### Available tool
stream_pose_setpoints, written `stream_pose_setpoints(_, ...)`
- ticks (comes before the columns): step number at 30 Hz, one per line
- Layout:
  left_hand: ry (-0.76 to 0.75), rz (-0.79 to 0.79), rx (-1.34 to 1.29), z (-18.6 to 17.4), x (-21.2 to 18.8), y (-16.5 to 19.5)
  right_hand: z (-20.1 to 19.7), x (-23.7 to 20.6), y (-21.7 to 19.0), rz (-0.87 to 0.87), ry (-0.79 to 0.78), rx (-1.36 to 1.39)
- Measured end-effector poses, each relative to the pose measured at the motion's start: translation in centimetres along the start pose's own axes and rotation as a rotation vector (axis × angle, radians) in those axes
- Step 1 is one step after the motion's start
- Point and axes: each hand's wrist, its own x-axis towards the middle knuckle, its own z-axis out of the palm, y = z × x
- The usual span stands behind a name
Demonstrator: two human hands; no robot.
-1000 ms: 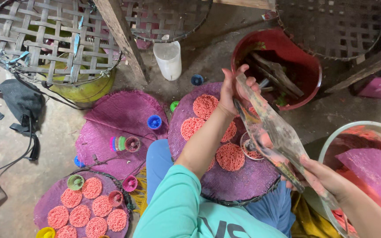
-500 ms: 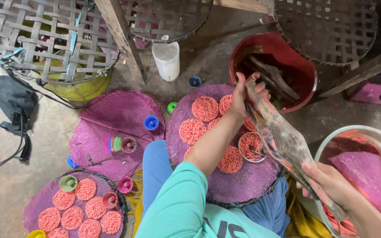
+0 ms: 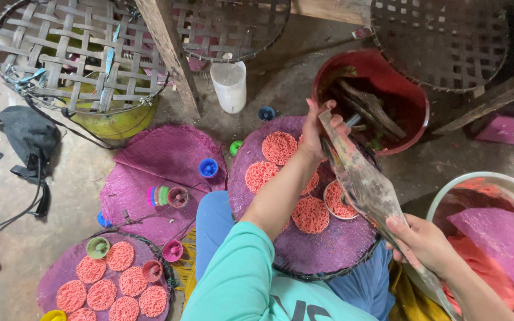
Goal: The person sits on the floor and makes pink lacy decorative discs. They scoop pink paste from a basin, pack it into a cylinder on a wooden hand press, press the paste onto a round tray to form a disc, peel it off with a ring, and arrange finished discs on trays.
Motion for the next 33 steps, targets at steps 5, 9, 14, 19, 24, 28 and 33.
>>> stream_pose_setpoints(5,0.012,-0.050,-0.083,0.0,-0.8,-1.7,-0.8,-2.8,0.5,0.051,-0.062,0.153)
stream_pose_setpoints(9,-0.157,-0.256,-0.030,1.0,-2.8,-0.7,-2.0,-6.2,-0.2,-0.115,-0.127,0.424)
stream_pose_setpoints(14,-0.547,0.121,1.601,2.5,-7.8,-3.6,-0.1,-4.1,-1.9,-0.441,-0.181,0.305)
stream_pose_setpoints(19,0.072,0.271,1.822,1.5,-12.9,-0.4,2.1,0.6,-4.7,-0.703,-0.054,-0.023)
stream_pose_setpoints(24,0.245,0.131,1.722,1.1,-22.2,7.2,4.2,2.3,-6.2,-0.491,0.536,-0.678)
stream_pose_setpoints(28,0.403,0.280,1.737,3.1,-26.7,10.8,5.0,3.0,-6.2,-0.434,0.520,-0.746)
stream_pose_setpoints(33,0.444,0.380,1.739,5.0,-28.3,11.3,5.7,3.5,-6.1,-0.607,0.584,-0.861)
